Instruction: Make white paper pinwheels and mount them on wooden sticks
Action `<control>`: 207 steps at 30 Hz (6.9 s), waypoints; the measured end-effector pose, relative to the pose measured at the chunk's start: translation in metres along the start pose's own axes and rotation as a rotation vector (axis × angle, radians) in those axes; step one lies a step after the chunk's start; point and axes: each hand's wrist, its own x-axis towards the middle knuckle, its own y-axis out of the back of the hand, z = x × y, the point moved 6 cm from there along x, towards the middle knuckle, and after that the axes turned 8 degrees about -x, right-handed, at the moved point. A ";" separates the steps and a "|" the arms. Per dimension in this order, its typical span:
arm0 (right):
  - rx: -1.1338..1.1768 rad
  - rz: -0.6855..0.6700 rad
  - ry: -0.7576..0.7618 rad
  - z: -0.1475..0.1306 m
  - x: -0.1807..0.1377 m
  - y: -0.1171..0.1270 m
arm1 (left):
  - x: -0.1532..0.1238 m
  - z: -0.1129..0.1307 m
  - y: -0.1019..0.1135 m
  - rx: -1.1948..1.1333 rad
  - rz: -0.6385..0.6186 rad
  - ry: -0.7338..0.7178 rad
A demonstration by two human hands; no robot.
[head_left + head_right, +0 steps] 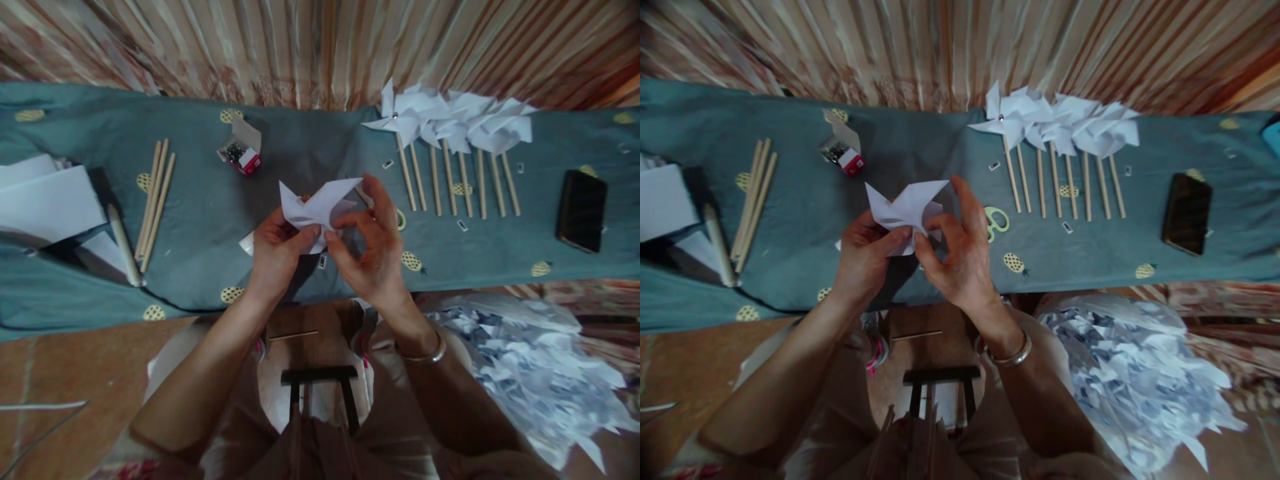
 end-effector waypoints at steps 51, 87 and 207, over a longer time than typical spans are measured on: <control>-0.066 0.026 -0.017 -0.003 -0.003 -0.003 | 0.000 -0.003 0.002 0.247 -0.004 -0.117; 1.036 -0.233 -0.864 0.039 -0.007 -0.029 | -0.001 -0.008 -0.003 -0.020 -0.049 0.142; -0.160 -0.363 -0.007 0.009 0.007 -0.033 | -0.010 0.054 0.063 0.079 0.179 -0.103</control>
